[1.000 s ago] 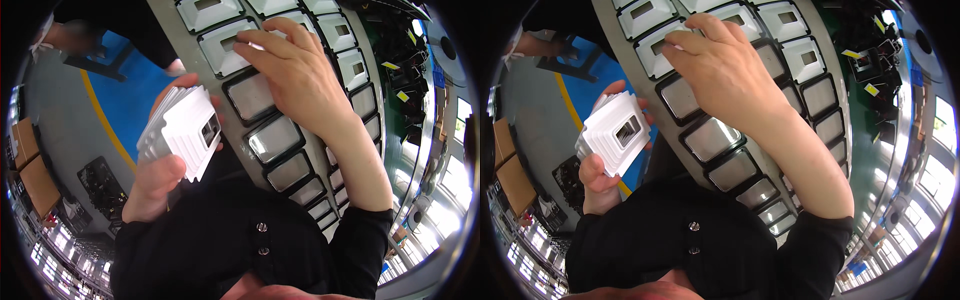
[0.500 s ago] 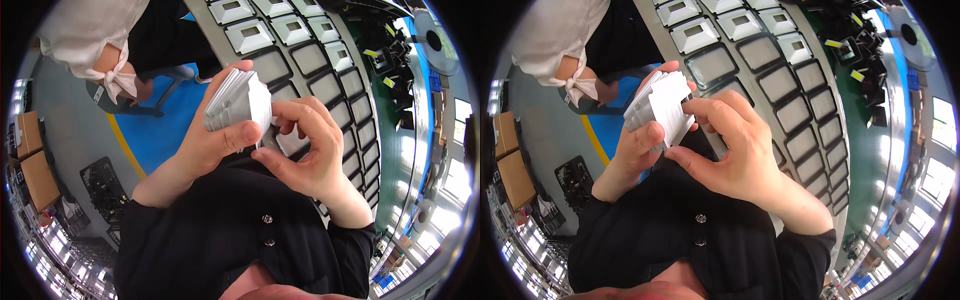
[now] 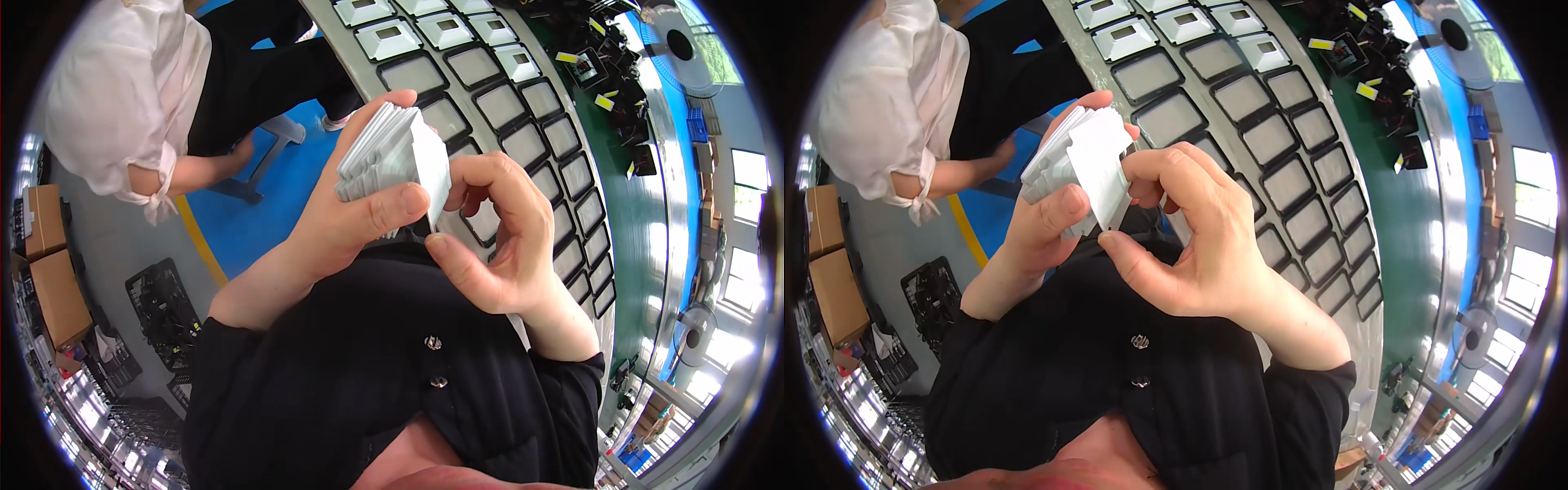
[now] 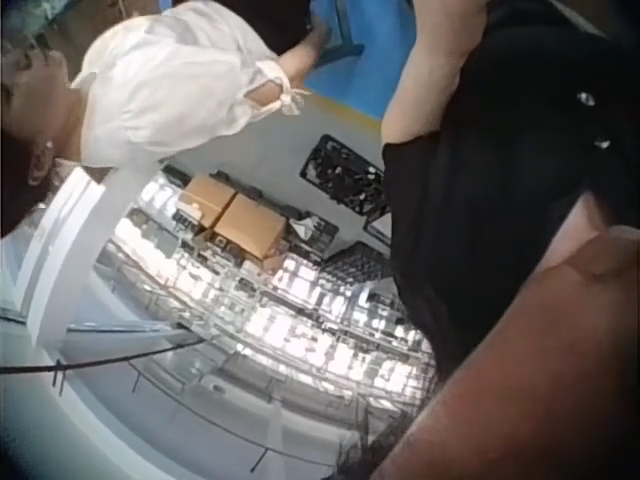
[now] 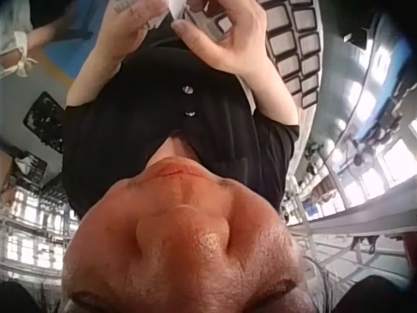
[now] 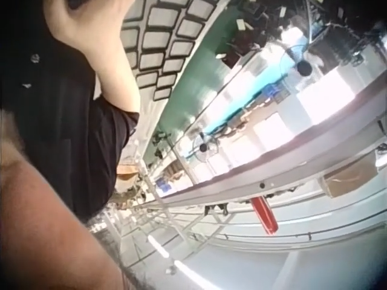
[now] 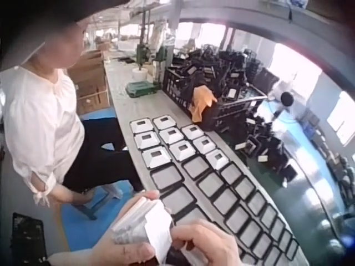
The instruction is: Manually assembling lighting fixture components by placing black frames on a table and inserting white housing units.
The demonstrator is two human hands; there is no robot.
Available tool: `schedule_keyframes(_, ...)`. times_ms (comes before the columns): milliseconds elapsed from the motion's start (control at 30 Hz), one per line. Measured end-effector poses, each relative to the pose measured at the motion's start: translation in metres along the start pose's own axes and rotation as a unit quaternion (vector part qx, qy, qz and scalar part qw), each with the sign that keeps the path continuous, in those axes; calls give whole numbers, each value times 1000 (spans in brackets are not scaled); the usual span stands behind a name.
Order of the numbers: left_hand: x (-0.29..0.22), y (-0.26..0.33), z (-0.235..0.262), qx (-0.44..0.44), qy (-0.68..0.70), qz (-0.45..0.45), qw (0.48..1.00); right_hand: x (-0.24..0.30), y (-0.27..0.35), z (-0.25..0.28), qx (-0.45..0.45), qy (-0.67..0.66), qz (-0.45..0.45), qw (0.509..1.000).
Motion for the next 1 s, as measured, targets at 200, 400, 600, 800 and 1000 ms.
schedule_keyframes(200,-2,6,-14,12,-20,18,1000,5,14,4,-8,-30,-43,999)
schedule_keyframes(400,-2,9,-20,46,-11,-19,999,11,20,5,-24,-24,-54,998)
schedule_keyframes(600,-6,16,-19,37,-2,-27,999,21,19,4,-38,20,-14,999)
schedule_keyframes(800,-7,22,-16,51,-21,-63,996,27,18,-3,-27,41,-7,999)
schedule_keyframes(1000,-10,27,-18,4,-59,-45,997,31,18,-8,-40,54,-1,998)
Point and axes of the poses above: each hand's wrist, its own y-axis away from the middle knuckle, its own z-axis out of the back of the hand, x = y × z, the point moved 3 cm from there along -y, towards the middle knuckle, and after that the axes turned 8 degrees about x, right-handed, at the moved point
